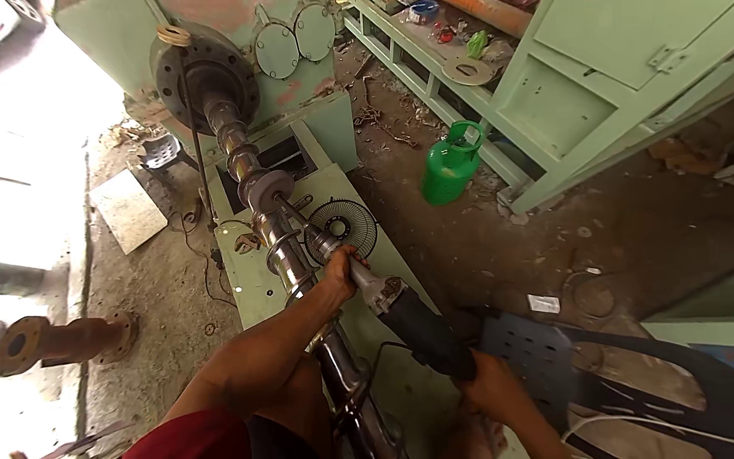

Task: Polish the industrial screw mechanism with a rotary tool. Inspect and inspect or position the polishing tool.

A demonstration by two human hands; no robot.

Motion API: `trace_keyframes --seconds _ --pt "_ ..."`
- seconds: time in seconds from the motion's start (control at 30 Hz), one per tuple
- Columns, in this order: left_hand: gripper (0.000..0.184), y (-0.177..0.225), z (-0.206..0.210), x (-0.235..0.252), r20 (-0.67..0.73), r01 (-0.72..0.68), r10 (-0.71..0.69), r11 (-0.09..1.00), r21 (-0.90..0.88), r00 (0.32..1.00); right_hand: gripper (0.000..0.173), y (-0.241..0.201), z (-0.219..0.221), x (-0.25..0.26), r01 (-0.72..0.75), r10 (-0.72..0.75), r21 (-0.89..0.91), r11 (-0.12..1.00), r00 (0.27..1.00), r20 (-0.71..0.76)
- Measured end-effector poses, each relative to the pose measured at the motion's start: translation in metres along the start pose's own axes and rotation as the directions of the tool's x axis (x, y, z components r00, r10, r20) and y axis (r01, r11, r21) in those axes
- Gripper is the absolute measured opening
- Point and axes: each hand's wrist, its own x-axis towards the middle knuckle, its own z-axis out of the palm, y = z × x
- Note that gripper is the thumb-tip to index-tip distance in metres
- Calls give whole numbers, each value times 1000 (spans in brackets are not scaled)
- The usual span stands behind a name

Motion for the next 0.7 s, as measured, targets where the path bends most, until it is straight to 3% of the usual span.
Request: trace_keyframes --seconds 0.7 --pt "17 -9 11 32 -129 82 -60 982 172 990 43 32 24 29 34 -46 262 965 998 40"
